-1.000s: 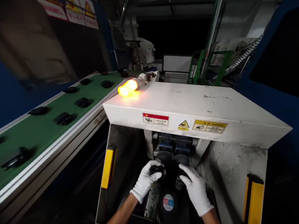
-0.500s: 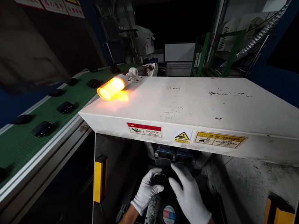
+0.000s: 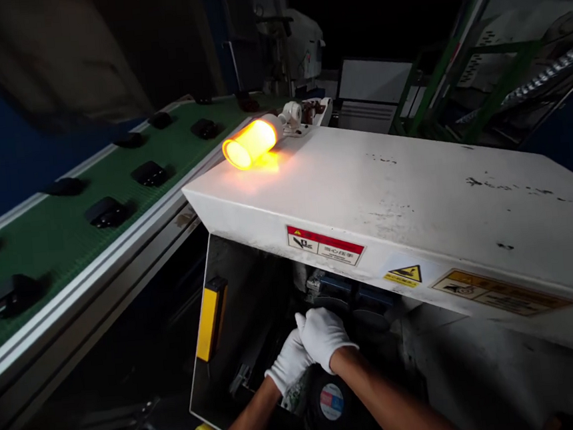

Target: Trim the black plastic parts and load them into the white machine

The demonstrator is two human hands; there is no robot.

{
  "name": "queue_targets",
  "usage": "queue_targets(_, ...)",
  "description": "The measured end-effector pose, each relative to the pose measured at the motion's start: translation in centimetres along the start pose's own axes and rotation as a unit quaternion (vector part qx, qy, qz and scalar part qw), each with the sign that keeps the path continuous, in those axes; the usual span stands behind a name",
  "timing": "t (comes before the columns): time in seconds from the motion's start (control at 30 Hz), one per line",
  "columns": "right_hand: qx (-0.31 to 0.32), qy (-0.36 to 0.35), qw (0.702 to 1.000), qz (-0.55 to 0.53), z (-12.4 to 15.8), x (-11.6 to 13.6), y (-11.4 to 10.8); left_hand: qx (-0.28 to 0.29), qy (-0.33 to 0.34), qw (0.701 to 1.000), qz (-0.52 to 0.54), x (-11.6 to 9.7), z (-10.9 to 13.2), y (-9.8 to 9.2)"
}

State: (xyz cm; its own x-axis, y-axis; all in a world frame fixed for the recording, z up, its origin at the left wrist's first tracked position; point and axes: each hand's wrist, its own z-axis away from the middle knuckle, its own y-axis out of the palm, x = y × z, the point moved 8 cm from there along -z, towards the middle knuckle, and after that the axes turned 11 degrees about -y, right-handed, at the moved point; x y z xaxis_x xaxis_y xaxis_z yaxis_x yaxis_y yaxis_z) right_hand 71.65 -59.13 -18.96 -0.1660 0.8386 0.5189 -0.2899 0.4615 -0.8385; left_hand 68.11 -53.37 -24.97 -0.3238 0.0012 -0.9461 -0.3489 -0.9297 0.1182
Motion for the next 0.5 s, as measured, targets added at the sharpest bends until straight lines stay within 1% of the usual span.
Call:
queue_targets(0.07, 0.017, -0.025, 0.999, -0.016, 1.0, -0.1, -0.7, -0.030, 0.008, 0.999, -0.018, -0.2, 1.4, -0.5)
queue_targets(0.1, 0.028, -0.034, 0.999, -0.025, 2.1, -0.6, -1.0, -0.056, 0.007, 0.998, -0.030, 0.0, 2.8, -1.2)
queue_targets(0.13, 0.038, -0.041, 0.998, -0.033, 3.3, -1.4, -1.4, -0.085, -0.002, 0.995, -0.043, 0.5, 4.7, -2.2)
queue_targets(0.17, 0.048, -0.029, 0.998, -0.032, 4.7, -2.8, -1.8, -0.117, -0.020, 0.991, -0.056, 1.3, 7.0, -3.3)
queue_targets(0.23, 0.074, 0.001, 0.997, -0.031, 6.8, -6.9, -1.9, -0.184, -0.083, 0.977, -0.074, 4.0, 12.7, -5.8)
queue_targets(0.27, 0.092, 0.019, 0.995, -0.034, 7.4, -9.2, -1.6, -0.219, -0.122, 0.965, -0.076, 5.6, 15.8, -6.9)
queue_targets(0.3, 0.107, 0.053, 0.992, -0.045, 7.6, -11.8, -1.0, -0.255, -0.162, 0.950, -0.074, 7.3, 18.8, -7.9)
queue_targets(0.33, 0.113, 0.106, 0.986, -0.064, 7.6, -14.3, -0.3, -0.294, -0.198, 0.932, -0.068, 8.8, 21.6, -8.8)
queue_targets(0.37, 0.138, 0.133, 0.980, -0.061, 7.6, -16.2, 0.7, -0.333, -0.229, 0.913, -0.058, 10.3, 24.2, -9.6)
queue_targets(0.4, 0.144, 0.156, 0.976, -0.055, 7.5, -17.7, 1.4, -0.365, -0.254, 0.894, -0.046, 11.6, 26.2, -10.3)
queue_targets(0.43, 0.152, 0.178, 0.971, -0.046, 7.5, -18.8, 1.9, -0.391, -0.272, 0.879, -0.032, 12.7, 27.7, -10.9)
queue_targets(0.47, 0.156, 0.187, 0.969, -0.035, 7.7, -19.5, 2.3, -0.409, -0.286, 0.866, -0.015, 13.8, 28.6, -11.4)
queue_targets(0.5, 0.148, 0.184, 0.971, -0.025, 7.8, -19.7, 2.3, -0.421, -0.297, 0.857, 0.003, 14.7, 28.9, -11.9)
